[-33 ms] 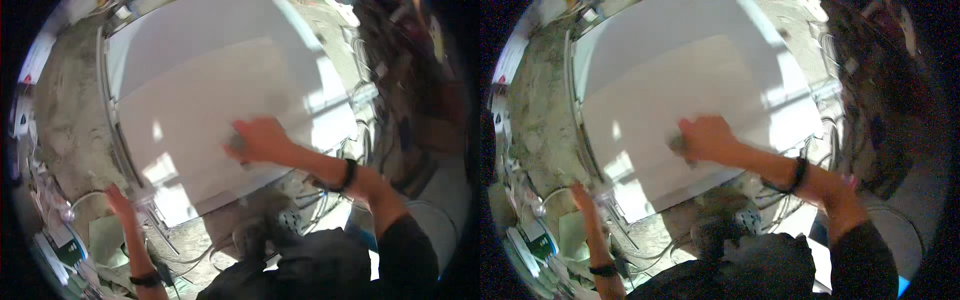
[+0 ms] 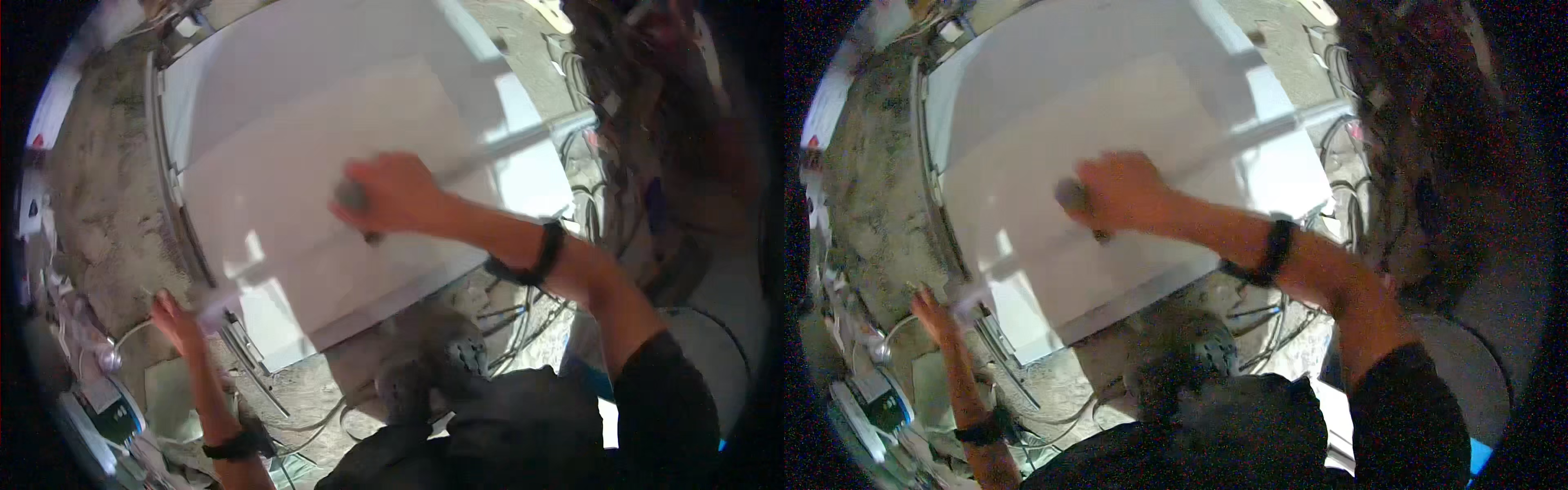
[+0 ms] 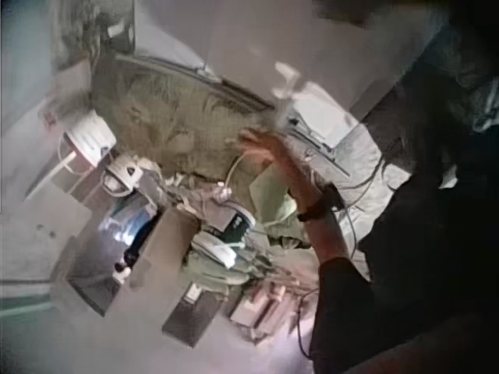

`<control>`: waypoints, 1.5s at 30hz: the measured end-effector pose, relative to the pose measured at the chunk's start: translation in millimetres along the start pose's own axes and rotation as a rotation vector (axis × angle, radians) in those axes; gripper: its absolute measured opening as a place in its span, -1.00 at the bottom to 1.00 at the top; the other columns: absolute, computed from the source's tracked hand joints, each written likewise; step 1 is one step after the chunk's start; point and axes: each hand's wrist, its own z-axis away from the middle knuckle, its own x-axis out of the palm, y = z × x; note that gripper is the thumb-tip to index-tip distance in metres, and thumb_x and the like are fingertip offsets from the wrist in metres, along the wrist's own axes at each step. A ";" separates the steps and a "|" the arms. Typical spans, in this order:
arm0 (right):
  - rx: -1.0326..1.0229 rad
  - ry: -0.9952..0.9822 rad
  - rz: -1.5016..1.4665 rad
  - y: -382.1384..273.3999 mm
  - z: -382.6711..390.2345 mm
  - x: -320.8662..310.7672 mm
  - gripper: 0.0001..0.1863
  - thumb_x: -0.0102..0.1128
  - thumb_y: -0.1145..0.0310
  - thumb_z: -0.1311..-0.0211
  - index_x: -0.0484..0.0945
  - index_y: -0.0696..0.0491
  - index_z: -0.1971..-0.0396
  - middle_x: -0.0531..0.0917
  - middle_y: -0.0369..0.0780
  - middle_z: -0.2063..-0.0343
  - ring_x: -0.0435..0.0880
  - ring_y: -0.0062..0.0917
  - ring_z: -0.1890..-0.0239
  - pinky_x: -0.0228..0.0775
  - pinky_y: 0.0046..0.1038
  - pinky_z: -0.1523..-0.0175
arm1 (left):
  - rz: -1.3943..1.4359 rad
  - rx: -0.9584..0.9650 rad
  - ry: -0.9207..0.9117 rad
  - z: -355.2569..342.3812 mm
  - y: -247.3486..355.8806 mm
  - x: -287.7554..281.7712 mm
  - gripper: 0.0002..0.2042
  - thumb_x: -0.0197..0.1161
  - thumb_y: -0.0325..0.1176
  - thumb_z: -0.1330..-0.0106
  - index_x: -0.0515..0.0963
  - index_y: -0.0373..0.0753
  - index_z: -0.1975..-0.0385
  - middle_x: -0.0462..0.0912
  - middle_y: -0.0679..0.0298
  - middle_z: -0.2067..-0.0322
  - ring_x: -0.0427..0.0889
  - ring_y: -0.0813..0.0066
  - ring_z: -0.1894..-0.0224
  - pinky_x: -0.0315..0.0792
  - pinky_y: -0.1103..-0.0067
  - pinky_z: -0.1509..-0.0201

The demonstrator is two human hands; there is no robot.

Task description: Measuring and cutting ceramic tiles for wall installation in a bathroom renovation.

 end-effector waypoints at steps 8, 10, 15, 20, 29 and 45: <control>0.087 -0.072 -0.098 59.2 -217.3 -15.5 -0.29 0.14 -0.44 -0.05 0.74 -0.01 0.33 0.74 -0.17 0.24 0.70 -0.24 0.07 0.42 -0.07 -0.07 | 0.048 0.380 -0.419 78.4 94.0 -5.7 -0.62 0.33 -0.30 -0.34 0.46 -0.33 -0.07 0.48 0.12 0.03 0.53 0.30 0.05 0.46 0.42 0.01; 0.062 -0.072 -0.137 73.0 -239.2 1.3 -0.28 0.11 -0.42 -0.08 0.74 -0.02 0.20 0.69 -0.16 0.05 0.58 -0.14 -0.12 0.10 0.20 -0.26 | 0.027 0.309 -0.517 115.5 103.4 -12.5 -0.65 0.32 -0.39 -0.31 0.47 -0.33 -0.05 0.49 0.10 0.00 0.55 0.27 0.05 0.46 0.43 0.01; 0.012 0.276 -0.064 108.4 -228.6 16.2 -0.41 0.15 -0.22 -0.14 0.70 -0.01 0.12 0.70 -0.13 0.05 0.59 -0.11 -0.11 0.20 0.12 -0.27 | -0.056 0.403 -0.600 162.6 102.5 -26.7 -0.64 0.34 -0.49 -0.23 0.46 -0.35 -0.02 0.51 0.00 0.01 0.54 0.03 -0.01 0.44 0.30 -0.07; -0.001 0.589 -0.430 64.2 36.1 -25.0 -0.81 0.25 0.30 -0.11 0.52 0.12 0.48 0.55 -0.07 0.53 0.56 -0.16 0.44 0.39 -0.18 0.30 | -0.208 0.393 -0.543 166.7 83.9 -61.0 -0.69 0.33 -0.50 -0.19 0.49 -0.35 0.08 0.53 -0.08 0.04 0.53 -0.13 -0.01 0.43 0.20 -0.10; 0.431 -0.057 0.008 86.9 382.6 83.2 -0.68 0.39 0.42 0.00 0.57 0.11 0.20 0.54 -0.03 0.23 0.58 -0.08 0.19 0.49 -0.12 0.12 | -0.206 0.261 -0.409 158.2 100.8 -17.7 -0.68 0.38 -0.33 -0.20 0.54 -0.34 0.11 0.60 -0.02 0.19 0.61 0.04 0.13 0.50 0.26 0.03; 0.519 0.690 -0.473 182.7 221.5 43.2 -0.84 0.09 0.36 -0.44 0.45 0.16 0.26 0.50 -0.28 0.45 0.39 -0.64 0.40 0.30 -0.51 0.27 | -0.318 0.269 -0.251 124.3 97.4 19.9 -0.51 0.29 -0.21 -0.24 0.42 -0.46 -0.03 0.51 -0.14 0.08 0.50 -0.09 0.05 0.37 0.15 -0.13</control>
